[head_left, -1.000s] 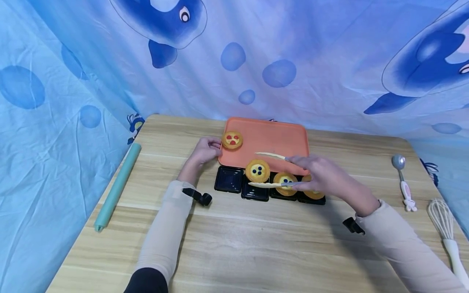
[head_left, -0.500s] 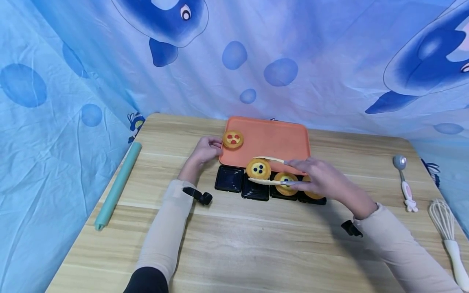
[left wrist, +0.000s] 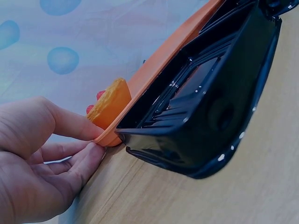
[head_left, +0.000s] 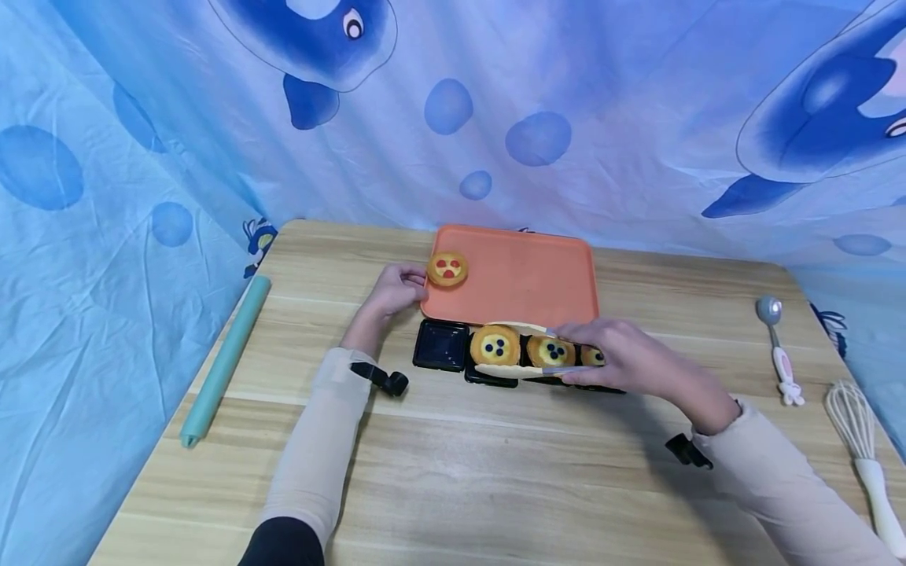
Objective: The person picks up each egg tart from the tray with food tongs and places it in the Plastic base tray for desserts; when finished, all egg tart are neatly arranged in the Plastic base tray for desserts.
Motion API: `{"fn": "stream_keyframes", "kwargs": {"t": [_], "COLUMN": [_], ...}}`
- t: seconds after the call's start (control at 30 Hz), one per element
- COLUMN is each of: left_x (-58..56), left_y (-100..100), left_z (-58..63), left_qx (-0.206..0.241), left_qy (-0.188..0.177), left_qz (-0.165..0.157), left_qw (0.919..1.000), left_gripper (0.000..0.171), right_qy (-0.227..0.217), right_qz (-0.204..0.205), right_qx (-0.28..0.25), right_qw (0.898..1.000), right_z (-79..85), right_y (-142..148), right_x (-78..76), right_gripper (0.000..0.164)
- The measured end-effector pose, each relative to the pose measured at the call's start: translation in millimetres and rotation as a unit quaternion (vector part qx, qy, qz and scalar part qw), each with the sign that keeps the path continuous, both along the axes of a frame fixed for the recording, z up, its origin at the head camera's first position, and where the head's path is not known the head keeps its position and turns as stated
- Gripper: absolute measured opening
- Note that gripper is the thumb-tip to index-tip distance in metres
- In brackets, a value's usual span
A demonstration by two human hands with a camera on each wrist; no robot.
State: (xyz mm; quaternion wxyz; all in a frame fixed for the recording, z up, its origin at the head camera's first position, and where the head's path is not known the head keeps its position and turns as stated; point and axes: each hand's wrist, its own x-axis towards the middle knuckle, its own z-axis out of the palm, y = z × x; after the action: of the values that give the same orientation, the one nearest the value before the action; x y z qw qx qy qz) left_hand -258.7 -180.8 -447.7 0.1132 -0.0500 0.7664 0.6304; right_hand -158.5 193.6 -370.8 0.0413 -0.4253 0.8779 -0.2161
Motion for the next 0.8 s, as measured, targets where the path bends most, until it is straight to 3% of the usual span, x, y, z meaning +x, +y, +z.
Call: {"fn": "stream_keyframes", "kwargs": {"t": [0.47, 0.8], "left_x": [0.9, 1.7], "left_y": [-0.1, -0.4], "left_z": [1.3, 2.6], "left_qx": [0.009, 0.002], "left_qy": [0.009, 0.012], "left_qz": [-0.008, -0.01], "left_qw": [0.9999, 0.9999], "left_gripper": [0.045, 0.045], "right_qy": [-0.023, -0.034], "right_qz": [-0.019, -0.033], "right_qx": [0.039, 0.042], "right_qw": [0.999, 0.998], "right_z": [-1.6, -1.6], "right_y": [-0.2, -1.6], "right_x": [0.7, 1.2], "right_gripper": [0.062, 0.081]}}
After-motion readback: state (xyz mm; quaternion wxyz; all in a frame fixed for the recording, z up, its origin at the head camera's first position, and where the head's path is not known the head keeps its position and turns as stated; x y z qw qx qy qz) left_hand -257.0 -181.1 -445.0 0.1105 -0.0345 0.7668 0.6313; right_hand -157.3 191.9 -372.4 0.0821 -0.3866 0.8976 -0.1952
